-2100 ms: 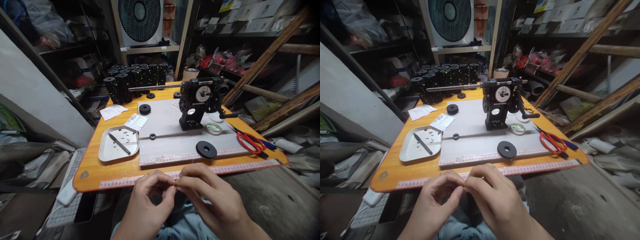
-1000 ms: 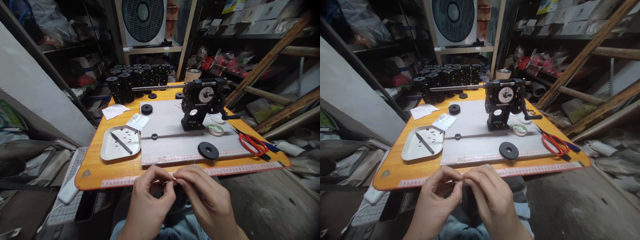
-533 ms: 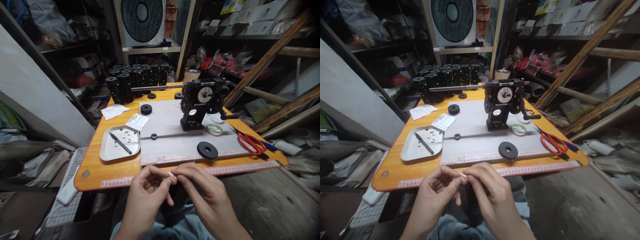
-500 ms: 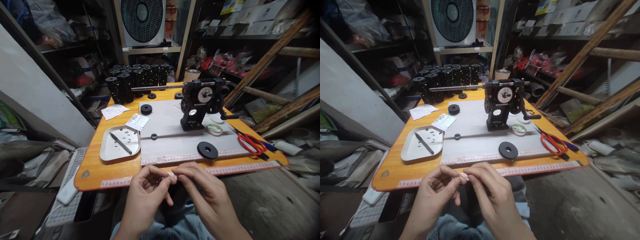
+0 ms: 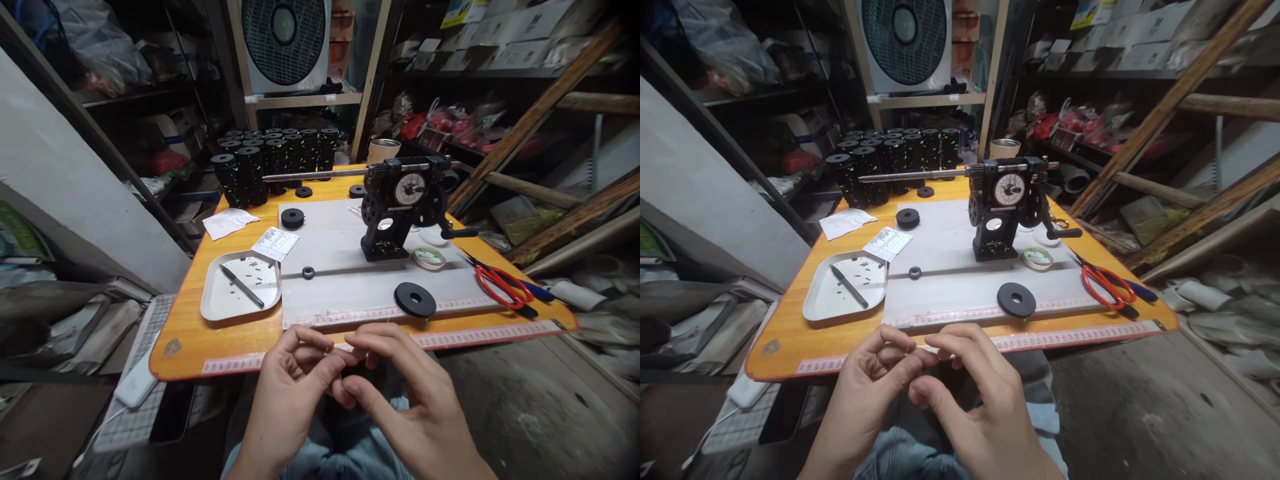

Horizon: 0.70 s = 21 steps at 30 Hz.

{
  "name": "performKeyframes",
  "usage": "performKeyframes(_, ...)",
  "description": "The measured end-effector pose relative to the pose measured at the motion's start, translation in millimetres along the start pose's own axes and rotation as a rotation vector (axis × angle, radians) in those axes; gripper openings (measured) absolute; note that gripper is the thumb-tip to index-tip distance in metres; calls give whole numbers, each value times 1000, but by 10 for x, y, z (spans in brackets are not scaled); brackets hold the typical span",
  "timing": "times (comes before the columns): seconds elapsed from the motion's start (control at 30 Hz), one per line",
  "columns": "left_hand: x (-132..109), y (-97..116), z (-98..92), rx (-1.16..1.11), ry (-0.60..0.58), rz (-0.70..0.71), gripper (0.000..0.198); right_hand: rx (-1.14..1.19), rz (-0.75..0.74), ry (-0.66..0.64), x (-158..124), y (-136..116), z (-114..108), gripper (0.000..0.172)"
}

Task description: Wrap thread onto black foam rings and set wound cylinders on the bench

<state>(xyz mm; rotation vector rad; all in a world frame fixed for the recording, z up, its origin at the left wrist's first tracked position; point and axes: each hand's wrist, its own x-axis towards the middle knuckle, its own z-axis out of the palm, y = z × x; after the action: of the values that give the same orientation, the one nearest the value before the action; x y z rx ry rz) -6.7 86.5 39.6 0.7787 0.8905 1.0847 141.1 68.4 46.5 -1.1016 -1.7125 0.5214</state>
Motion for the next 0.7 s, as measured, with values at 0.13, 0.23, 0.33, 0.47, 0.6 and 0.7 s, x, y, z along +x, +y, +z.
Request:
performKeyframes(0.13, -39, -7, 44, 28, 42, -2, 23, 17, 33, -20, -27, 34, -5, 27)
performKeyframes(0.23, -60, -6, 78, 58, 67, 7, 23, 56, 96, -42, -47, 74, -27, 24)
performKeyframes(0.33, -77, -3, 113, 104, 104, 6, 25, 132, 181, -48, -37, 88, -45, 22)
performKeyframes(0.47, -103, -6, 150, 172, 91, 28, 27, 302, 214, -44, 10, 80, -59, 14)
performKeyframes(0.6, -133, 15, 159, 218, 48, 37, 20, 406, 215, -39, 51, 105, -88, 12)
performKeyframes(0.7, -145, 36, 132, 229, 3, 29, 18, 366, 197, -34, 63, 126, -125, 12)
